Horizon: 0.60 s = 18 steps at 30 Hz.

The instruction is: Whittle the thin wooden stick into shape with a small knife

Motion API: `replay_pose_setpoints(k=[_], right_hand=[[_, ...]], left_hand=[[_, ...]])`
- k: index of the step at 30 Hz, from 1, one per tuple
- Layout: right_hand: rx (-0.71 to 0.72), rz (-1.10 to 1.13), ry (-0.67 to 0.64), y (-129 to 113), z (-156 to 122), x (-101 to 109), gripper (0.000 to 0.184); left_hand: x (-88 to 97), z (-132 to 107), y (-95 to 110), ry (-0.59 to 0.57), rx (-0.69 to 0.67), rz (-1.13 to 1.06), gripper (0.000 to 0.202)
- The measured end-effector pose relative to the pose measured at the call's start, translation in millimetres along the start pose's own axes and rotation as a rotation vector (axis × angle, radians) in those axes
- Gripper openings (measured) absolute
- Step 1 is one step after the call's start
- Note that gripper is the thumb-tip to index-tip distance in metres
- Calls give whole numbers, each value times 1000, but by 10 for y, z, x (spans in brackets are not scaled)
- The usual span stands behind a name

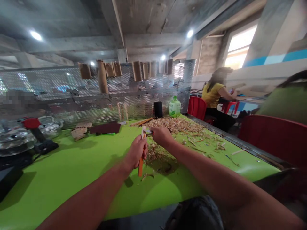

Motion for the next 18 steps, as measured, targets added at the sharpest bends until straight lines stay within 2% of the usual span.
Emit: replay_pose_setpoints(k=[6, 12, 14, 16, 18], right_hand=[[19, -95, 23, -22, 12, 15, 34], [14, -121, 61, -7, 104, -2, 33], [14, -106, 76, 20, 134, -18, 33], [-32, -69, 85, 137, 174, -35, 33], [-173, -19, 59, 382, 220, -55, 33]], left_hand=[[-4, -3, 45, 6, -1, -9, 15], [-34, -8, 144, -20, 29, -32, 6], [-28, -9, 134, -24, 45, -56, 8], [-43, -53, 107, -44, 45, -48, 14], [-109, -144, 73, -143, 31, -3, 21]])
Point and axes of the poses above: each hand's wrist, its own z-axis towards the middle knuckle, its own x-axis out of the back of the hand, y = z × x, the point moved 3 cm from there along z, towards the middle knuckle, and after that the axes turned 5 degrees about -z, right-handed, at the moved point
